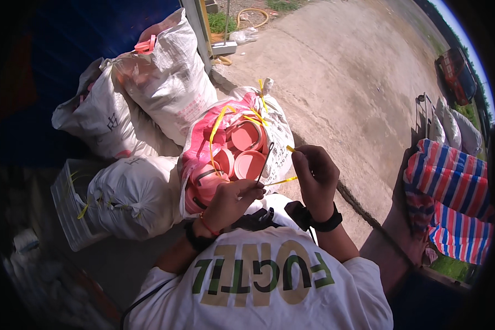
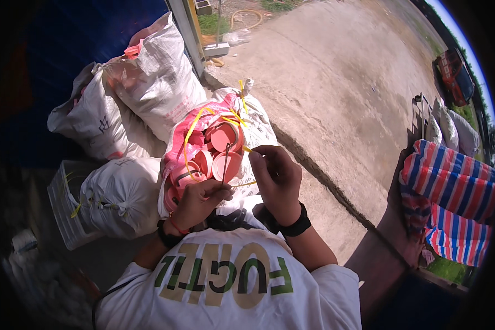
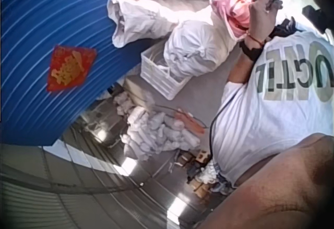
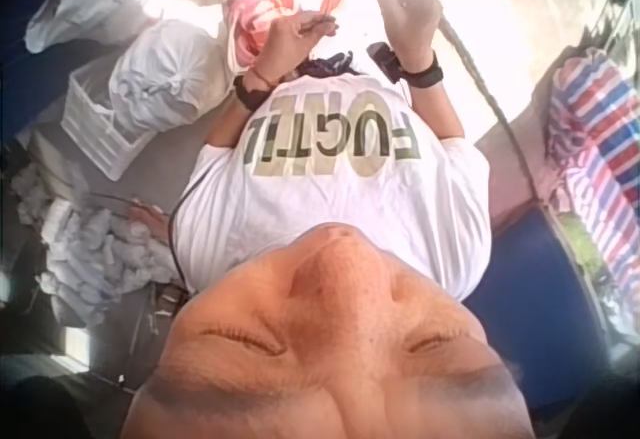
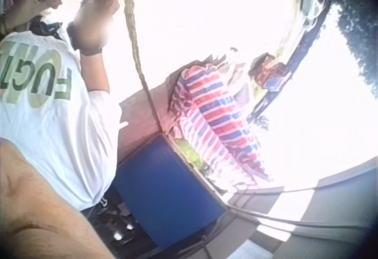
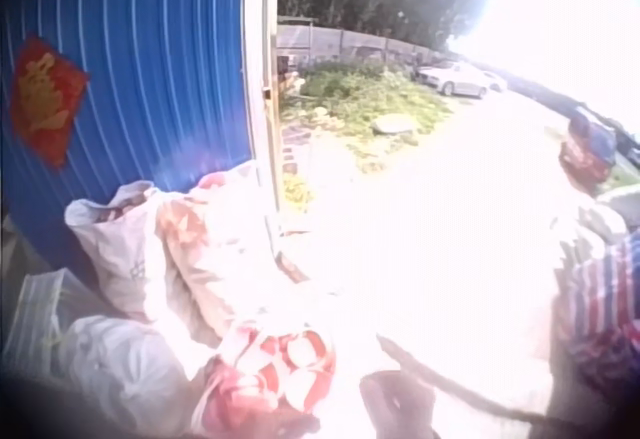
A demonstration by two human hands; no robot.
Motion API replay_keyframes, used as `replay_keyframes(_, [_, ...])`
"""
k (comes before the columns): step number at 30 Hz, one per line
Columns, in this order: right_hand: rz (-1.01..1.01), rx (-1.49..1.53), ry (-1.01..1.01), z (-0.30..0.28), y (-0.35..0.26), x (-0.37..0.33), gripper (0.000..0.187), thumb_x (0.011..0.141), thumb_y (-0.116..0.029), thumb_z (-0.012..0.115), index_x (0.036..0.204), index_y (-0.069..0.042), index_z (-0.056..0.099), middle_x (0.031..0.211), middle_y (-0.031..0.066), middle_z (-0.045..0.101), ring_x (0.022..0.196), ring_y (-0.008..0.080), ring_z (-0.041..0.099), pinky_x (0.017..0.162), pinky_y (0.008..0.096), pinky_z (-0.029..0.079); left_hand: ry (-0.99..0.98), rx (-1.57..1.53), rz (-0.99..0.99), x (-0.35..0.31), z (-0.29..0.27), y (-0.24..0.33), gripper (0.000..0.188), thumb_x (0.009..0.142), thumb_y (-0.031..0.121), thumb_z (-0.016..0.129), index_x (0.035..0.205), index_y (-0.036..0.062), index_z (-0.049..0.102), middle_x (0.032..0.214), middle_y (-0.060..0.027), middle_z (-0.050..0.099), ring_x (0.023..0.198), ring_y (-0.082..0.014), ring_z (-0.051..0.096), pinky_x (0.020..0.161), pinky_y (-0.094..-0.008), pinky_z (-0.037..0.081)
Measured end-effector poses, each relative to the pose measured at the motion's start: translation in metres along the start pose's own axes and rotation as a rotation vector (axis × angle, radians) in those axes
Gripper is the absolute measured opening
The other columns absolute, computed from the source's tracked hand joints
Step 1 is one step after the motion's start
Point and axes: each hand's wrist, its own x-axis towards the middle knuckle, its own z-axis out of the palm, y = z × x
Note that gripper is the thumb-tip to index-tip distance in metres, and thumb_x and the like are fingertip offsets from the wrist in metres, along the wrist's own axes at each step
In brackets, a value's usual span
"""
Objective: The person ties the top of a large white sack filled with pink plastic bowls using yellow plastic ties. They repeatedly thread the ties through the sack's fabric and pull them tight to secure the contents. The person then moves to a second sack and begins the same tying process.
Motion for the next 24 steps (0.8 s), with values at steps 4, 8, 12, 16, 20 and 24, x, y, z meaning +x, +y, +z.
replay_keyframes(4, [-0.086,-0.07,-0.051,0.005,-0.009,-0.004,0.007,0.085,-0.006,0.061,0.087,0.001,0.06,0.062,-0.0041,0.054,0.054,-0.0001,0.043,0.047,0.0175,0.034,-0.015,-0.01,-0.021,0.001,0.0,-0.007,0.021,0.085,0.008,0.062,0.101,-0.0057,0.062,0.088,-0.0109,0.068,0.082,-0.0135,0.066,0.072,-0.0243,0.051])
replay_keyframes(8, [-0.169,-0.177,-0.029,0.007,-0.004,0.0,0.007,0.081,-0.007,0.065,0.082,-0.002,0.06,0.058,0.0,0.053,0.05,0.0026,0.046,0.046,0.0191,0.037,-0.011,0.005,-0.03,0.002,0.001,-0.005,0.021,0.085,0.009,0.063,0.1,-0.0052,0.062,0.088,-0.0116,0.068,0.081,-0.0134,0.066,0.071,-0.0245,0.051])
replay_keyframes(12, [-0.188,-0.179,-0.025,0.009,-0.004,0.003,0.008,0.078,-0.008,0.066,0.08,-0.003,0.06,0.057,0.0036,0.055,0.049,0.0065,0.052,0.047,0.0212,0.041,-0.008,0.06,-0.001,0.002,-0.001,-0.003,0.02,0.085,0.009,0.063,0.099,-0.0046,0.063,0.086,-0.0127,0.068,0.08,-0.0137,0.066,0.069,-0.0248,0.051])
replay_keyframes(16, [-0.185,-0.224,-0.024,0.01,-0.005,0.004,0.009,0.077,-0.009,0.066,0.078,-0.004,0.059,0.057,0.0056,0.057,0.049,0.0098,0.055,0.047,0.0228,0.043,0.008,0.075,0.02,0.002,-0.002,-0.005,0.02,0.084,0.01,0.063,0.099,-0.0048,0.063,0.085,-0.0134,0.068,0.078,-0.0143,0.066,0.068,-0.0249,0.051])
replay_keyframes(20, [-0.2,-0.24,-0.017,0.011,-0.003,0.006,0.009,0.077,-0.008,0.066,0.076,-0.004,0.058,0.057,0.006,0.057,0.049,0.0116,0.056,0.047,0.0235,0.044,0.031,0.069,0.03,0.002,-0.002,-0.007,0.02,0.084,0.011,0.064,0.098,-0.0042,0.064,0.084,-0.0135,0.068,0.076,-0.0148,0.066,0.066,-0.0255,0.051])
replay_keyframes(24, [-0.242,-0.313,-0.001,0.01,0.0,0.006,0.009,0.077,-0.009,0.066,0.077,-0.004,0.059,0.056,0.0055,0.055,0.047,0.0119,0.054,0.046,0.0246,0.043,0.055,0.134,0.057,0.002,-0.001,-0.006,0.02,0.084,0.013,0.064,0.097,-0.003,0.064,0.083,-0.0142,0.068,0.074,-0.0162,0.067,0.064,-0.0265,0.05])
